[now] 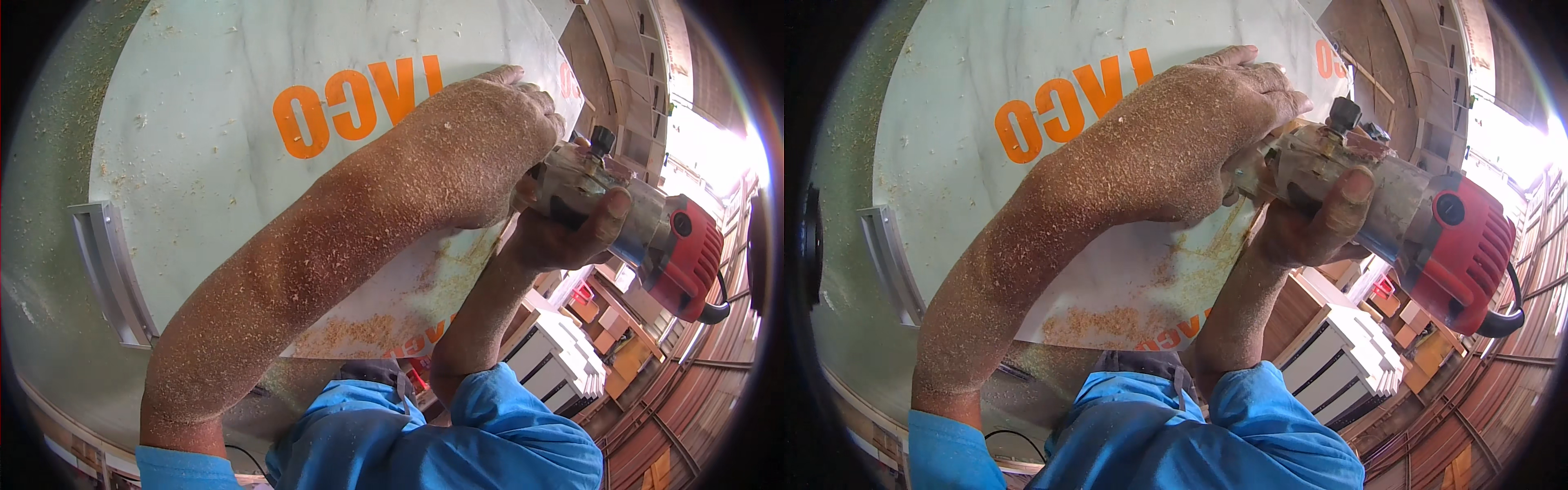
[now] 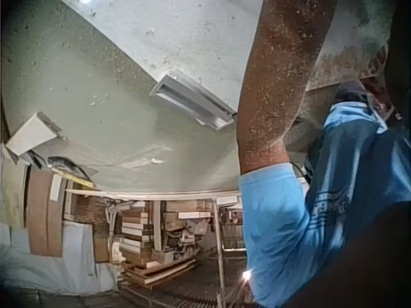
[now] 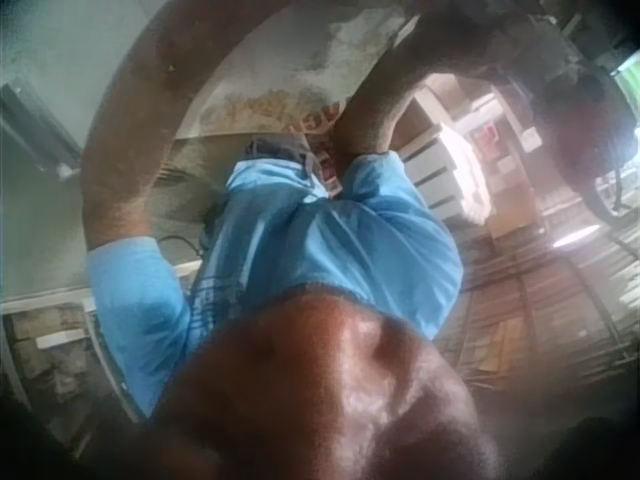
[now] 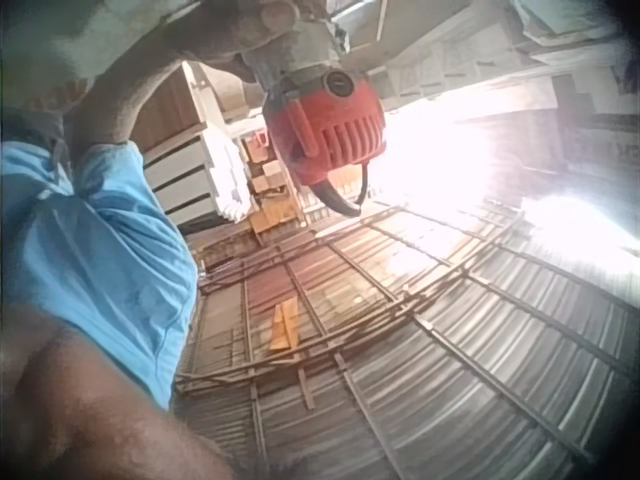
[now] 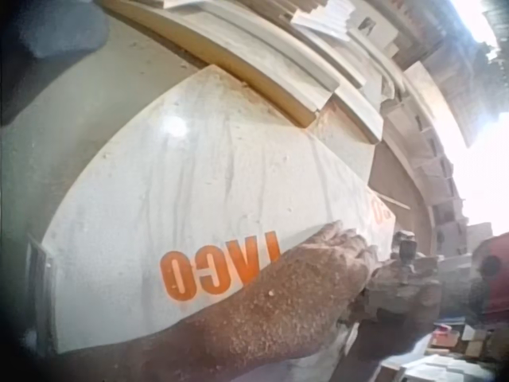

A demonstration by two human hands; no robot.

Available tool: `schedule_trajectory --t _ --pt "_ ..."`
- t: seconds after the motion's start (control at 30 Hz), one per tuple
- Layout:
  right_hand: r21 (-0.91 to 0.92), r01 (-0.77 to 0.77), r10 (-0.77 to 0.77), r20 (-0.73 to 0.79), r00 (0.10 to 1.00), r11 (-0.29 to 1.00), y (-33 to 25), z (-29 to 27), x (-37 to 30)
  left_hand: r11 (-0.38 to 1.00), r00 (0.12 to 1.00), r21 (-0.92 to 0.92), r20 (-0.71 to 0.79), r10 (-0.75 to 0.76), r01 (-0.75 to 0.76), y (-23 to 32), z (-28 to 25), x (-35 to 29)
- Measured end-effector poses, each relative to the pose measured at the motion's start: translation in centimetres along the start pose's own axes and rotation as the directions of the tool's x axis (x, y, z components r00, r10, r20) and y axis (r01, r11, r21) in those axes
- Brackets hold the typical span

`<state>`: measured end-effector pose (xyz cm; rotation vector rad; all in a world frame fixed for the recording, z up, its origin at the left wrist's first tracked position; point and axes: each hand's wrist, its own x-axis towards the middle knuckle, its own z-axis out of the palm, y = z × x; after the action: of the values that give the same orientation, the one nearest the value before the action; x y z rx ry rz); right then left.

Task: The person uses a trim router to cut a rectangular hole in a laminated panel, periodically checking the fit of the opening with a metal handle.

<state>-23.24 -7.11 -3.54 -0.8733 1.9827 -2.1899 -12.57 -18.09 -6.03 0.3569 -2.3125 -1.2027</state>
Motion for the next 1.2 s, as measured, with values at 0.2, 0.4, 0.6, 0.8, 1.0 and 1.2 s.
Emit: schedule_trajectory --t 0.2,0.4,0.6,0.8,1.0,1.2 --pt "0.021 -0.010 0.008 0.078 0.997 1.000 0.3 -1.0 0.6 1.000 1.000 0.000 0.011 0.009 -0.009 0.3 0.1 0.1" --pt "0.001 0.032 -0.032 -0.025 0.999 0.999 0.6 -1.2 0.4 0.997 0.999 0.073 0.035 0.023 -0.025 0.1 0.4 0.2" --pt "0.026 0.009 -0.008 -0.038 0.999 1.000 0.5 -1.7 0.7 0.999 0.999 -0.038 0.015 0.032 -0.032 0.7 0.6 0.5" --pt "-0.154 0.124 -0.135 -0.059 0.989 0.980 0.9 -2.1 1.0 0.997 0.999 -0.069 0.033 0.028 -0.026 0.8 0.3 0.5" --pt "-0.003 -0.031 0.031 0.032 0.999 1.000 0.5 -3.0 0.8 0.998 0.999 -0.040 -0.012 0.038 -0.039 0.6 1.4 0.6" --pt "-0.013 -0.023 0.023 -0.012 1.000 1.000 0.4 -2.9 1.1 0.996 0.999 -0.074 -0.018 0.041 -0.042 0.7 1.5 0.7"
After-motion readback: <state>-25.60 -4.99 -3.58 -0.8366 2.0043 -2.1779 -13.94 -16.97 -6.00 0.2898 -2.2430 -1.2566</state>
